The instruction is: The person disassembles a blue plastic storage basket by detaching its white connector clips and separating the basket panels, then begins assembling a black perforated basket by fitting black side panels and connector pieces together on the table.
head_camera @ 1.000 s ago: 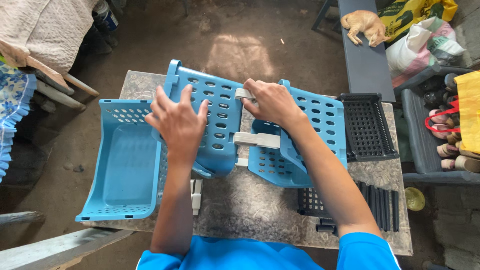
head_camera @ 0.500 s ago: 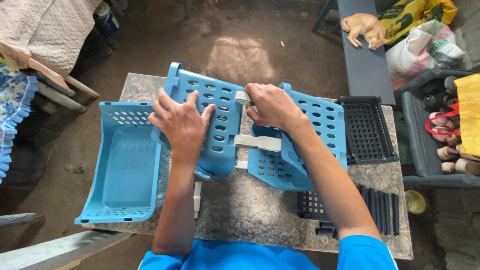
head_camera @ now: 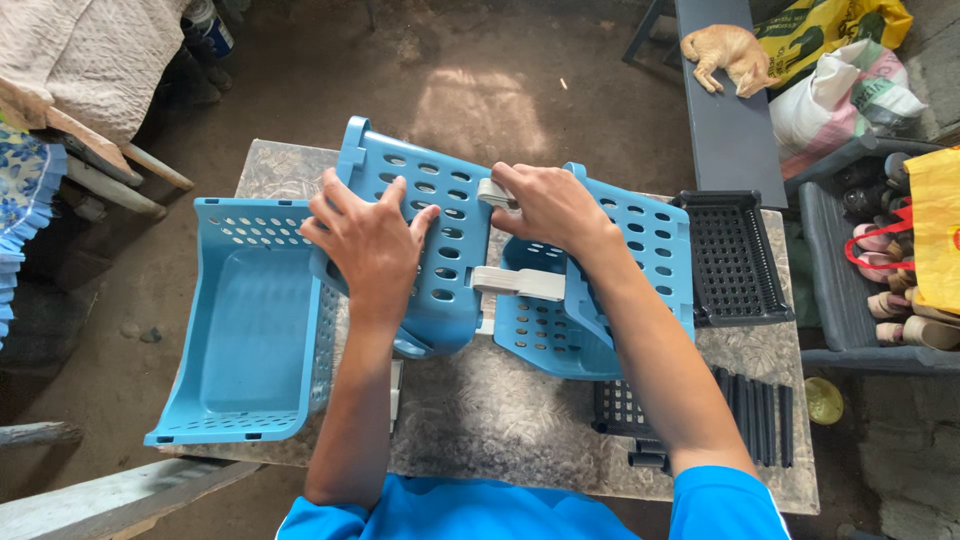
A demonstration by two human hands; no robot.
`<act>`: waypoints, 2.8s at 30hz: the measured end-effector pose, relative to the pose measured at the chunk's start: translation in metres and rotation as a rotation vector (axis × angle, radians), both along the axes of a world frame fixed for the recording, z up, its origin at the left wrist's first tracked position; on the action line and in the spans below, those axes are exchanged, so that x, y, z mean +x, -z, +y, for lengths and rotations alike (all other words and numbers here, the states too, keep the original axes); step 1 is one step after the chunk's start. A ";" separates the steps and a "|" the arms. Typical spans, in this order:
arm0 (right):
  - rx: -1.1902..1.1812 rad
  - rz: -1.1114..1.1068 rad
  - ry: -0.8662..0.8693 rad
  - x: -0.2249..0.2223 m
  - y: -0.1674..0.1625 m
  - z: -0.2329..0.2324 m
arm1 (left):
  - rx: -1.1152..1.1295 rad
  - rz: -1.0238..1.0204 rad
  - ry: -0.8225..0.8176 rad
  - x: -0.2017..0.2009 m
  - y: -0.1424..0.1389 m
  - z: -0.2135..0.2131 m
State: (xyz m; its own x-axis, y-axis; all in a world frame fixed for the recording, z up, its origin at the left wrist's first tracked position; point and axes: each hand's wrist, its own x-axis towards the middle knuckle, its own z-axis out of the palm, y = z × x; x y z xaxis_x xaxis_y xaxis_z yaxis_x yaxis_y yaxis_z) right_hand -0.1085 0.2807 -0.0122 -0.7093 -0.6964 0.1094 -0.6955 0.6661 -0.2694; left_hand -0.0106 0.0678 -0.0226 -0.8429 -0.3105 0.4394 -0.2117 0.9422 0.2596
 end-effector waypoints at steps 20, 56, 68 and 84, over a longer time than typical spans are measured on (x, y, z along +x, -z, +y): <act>-0.103 0.132 -0.126 -0.006 0.008 -0.007 | 0.020 0.004 -0.030 -0.007 0.004 -0.008; -0.011 0.114 -0.048 0.002 0.012 -0.016 | 0.055 -0.044 0.006 -0.003 0.014 -0.022; 0.031 0.048 -0.074 0.005 0.011 -0.033 | 0.113 -0.194 0.318 -0.007 0.037 0.011; 0.106 0.123 -0.006 0.000 0.000 -0.028 | 0.179 -0.140 0.286 -0.007 0.035 0.009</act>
